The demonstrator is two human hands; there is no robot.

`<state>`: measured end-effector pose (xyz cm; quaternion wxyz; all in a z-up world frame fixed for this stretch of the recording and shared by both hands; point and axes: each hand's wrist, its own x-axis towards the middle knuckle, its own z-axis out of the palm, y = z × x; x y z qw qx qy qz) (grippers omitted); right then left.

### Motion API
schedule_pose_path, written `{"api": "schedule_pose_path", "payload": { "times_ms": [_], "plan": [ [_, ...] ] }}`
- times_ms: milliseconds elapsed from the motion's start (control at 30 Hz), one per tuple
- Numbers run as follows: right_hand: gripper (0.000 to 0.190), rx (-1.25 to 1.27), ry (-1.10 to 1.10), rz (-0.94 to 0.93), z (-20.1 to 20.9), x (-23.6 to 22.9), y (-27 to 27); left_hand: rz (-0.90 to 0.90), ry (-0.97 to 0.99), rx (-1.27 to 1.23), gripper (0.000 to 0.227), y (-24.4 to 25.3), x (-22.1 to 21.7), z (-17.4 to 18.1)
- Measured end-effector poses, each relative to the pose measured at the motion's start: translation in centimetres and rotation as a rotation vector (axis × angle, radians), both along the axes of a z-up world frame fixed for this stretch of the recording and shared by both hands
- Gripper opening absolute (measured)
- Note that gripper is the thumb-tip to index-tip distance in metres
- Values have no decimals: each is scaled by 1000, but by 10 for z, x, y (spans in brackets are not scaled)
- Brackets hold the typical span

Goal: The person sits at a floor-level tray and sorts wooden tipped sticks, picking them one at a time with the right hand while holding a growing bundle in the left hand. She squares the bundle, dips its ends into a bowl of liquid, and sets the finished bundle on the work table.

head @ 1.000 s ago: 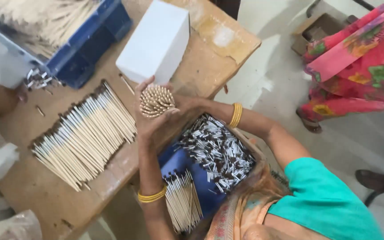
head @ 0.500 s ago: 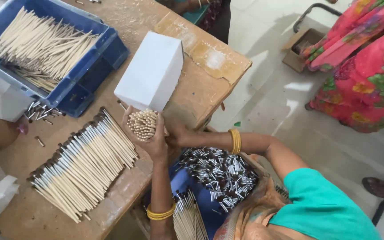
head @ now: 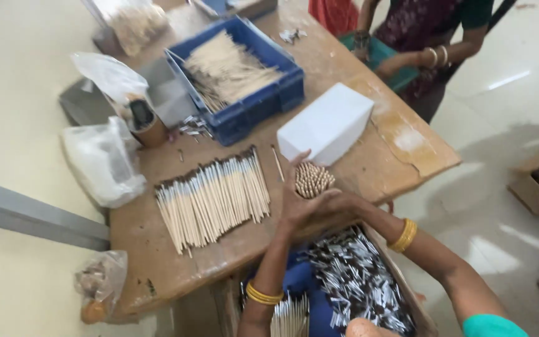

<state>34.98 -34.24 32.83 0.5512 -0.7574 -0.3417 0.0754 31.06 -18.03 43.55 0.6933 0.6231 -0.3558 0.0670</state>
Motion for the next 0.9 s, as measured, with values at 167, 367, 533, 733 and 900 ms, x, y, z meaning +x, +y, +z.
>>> {"api": "schedule_pose_path", "payload": {
  "times_ms": [167,367,533,733,900],
  "plan": [
    [56,8,50,-43,-36,17,-9,-53,-23,56,102,-1,6,-23],
    [83,28,50,-300,-14,-48,7,91,-88,-105,83,10,19,-70],
    [56,-321,-1248,-357,79,-124,19,-253,465,-427,48,13,7,-127],
    [23,-223,-1672,229,154,-184,22,-516,677,-339,53,-3,-82,-24],
    [26,52,-1124,-96,98,-120,-41,-25,298,218,53,10,-68,-27]
  ]
}}
